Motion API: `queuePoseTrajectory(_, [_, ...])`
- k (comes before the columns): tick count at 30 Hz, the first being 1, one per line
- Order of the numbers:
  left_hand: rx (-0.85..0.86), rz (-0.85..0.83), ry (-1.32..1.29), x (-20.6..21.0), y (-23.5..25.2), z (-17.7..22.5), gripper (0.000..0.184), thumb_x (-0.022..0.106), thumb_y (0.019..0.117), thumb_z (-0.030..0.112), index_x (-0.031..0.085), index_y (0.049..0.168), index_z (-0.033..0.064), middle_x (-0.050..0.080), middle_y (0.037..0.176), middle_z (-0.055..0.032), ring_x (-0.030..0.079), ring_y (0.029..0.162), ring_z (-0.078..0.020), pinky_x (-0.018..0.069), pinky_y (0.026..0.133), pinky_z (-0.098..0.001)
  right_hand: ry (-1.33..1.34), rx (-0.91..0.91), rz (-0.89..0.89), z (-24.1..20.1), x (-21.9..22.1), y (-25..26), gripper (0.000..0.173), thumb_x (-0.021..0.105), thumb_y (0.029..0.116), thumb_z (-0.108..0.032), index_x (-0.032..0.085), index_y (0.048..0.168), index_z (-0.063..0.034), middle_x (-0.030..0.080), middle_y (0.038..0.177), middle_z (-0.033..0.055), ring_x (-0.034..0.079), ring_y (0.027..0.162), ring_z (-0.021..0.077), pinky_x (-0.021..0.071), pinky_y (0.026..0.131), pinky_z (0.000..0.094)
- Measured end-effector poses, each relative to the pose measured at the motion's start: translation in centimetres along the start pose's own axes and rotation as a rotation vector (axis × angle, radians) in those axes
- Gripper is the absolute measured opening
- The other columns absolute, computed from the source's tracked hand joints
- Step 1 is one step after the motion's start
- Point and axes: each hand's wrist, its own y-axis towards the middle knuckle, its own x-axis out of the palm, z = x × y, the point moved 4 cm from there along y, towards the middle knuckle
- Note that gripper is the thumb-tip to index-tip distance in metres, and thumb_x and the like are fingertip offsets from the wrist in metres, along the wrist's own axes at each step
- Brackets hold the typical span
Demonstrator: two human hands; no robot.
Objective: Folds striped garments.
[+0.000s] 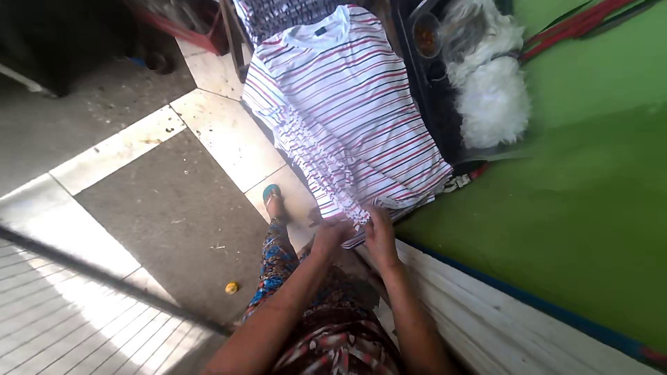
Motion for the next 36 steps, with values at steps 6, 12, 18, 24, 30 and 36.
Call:
queuePoseTrajectory(6, [0.018,0.016,-0.025,0.1,0.4,0.6,0.022,0.054,0.1011,-0.003,0.054,0.122,-0.0098,0.068,0.086,-0.0103,0.069,0.07,-0.0131,0.0599,0.071,-0.0265,-0.014,-0.017,-0.02,-0.1,0.1,0.1,0.035,0.053,0.0931,0.011,0.064,0.127,0.0101,0.065,0.123,0.0313,0.062,0.12,0.0446,0.0497,0.105,0.0497])
queuePoseTrajectory(12, [-0.005,0.01,-0.078,0.6,0.4,0.6,0.026,0.055,0.0989,-0.006,0.051,0.125,-0.0082,0.066,0.087,-0.0102,0.068,0.07,-0.0133,0.06,0.07,-0.0267,-0.035,0.009,-0.046,0.0,0.1,-0.2,0.049,0.067,0.0871,0.002,0.058,0.135,0.009,0.06,0.135,0.0306,0.055,0.13,0.0451,0.0433,0.112,0.0513])
queuePoseTrajectory(18, [0.071,0.01,0.095,2.3,0.3,3.2,0.013,0.046,0.1063,0.006,0.058,0.102,-0.0001,0.057,0.079,-0.0022,0.056,0.07,-0.0083,0.0495,0.069,-0.0228,-0.061,-0.064,0.156,-1.6,-0.7,1.5,0.035,0.07,0.0821,0.006,0.067,0.117,0.0109,0.068,0.115,0.0308,0.065,0.111,0.0479,0.0516,0.097,0.0578])
queuePoseTrajectory(24, [0.061,0.031,-0.257,4.4,3.3,8.7,0.027,0.034,0.1119,0.025,0.053,0.116,0.0076,0.061,0.087,-0.0065,0.061,0.073,-0.0149,0.0535,0.067,-0.0308,0.002,-0.226,0.301,-4.4,-5.5,1.1,0.03,0.065,0.081,0.002,0.068,0.11,0.01,0.07,0.106,0.0263,0.066,0.102,0.0422,0.0529,0.092,0.0525])
queuePoseTrajectory(30, [0.231,0.157,-0.437,2.8,7.1,17.0,0.048,0.024,0.1082,0.047,0.048,0.125,0.0085,0.059,0.103,-0.0111,0.061,0.09,-0.0232,0.0534,0.077,-0.0466,-0.014,-0.249,0.383,-5.8,-9.3,-1.1,0.029,0.06,0.0809,-0.002,0.068,0.107,0.0081,0.07,0.103,0.023,0.065,0.099,0.0358,0.0527,0.091,0.046])
queuePoseTrajectory(36, [0.243,0.112,-0.043,2.4,9.4,23.2,0.063,0.04,0.1036,0.062,0.056,0.131,0.007,0.066,0.107,-0.0139,0.066,0.092,-0.0231,0.0562,0.079,-0.0445,-0.043,-0.32,0.439,-8.7,-11.1,-2.9,0.019,0.054,0.0933,-0.015,0.066,0.105,-0.0055,0.071,0.1,0.0123,0.066,0.098,0.0209,0.053,0.091,0.0316])
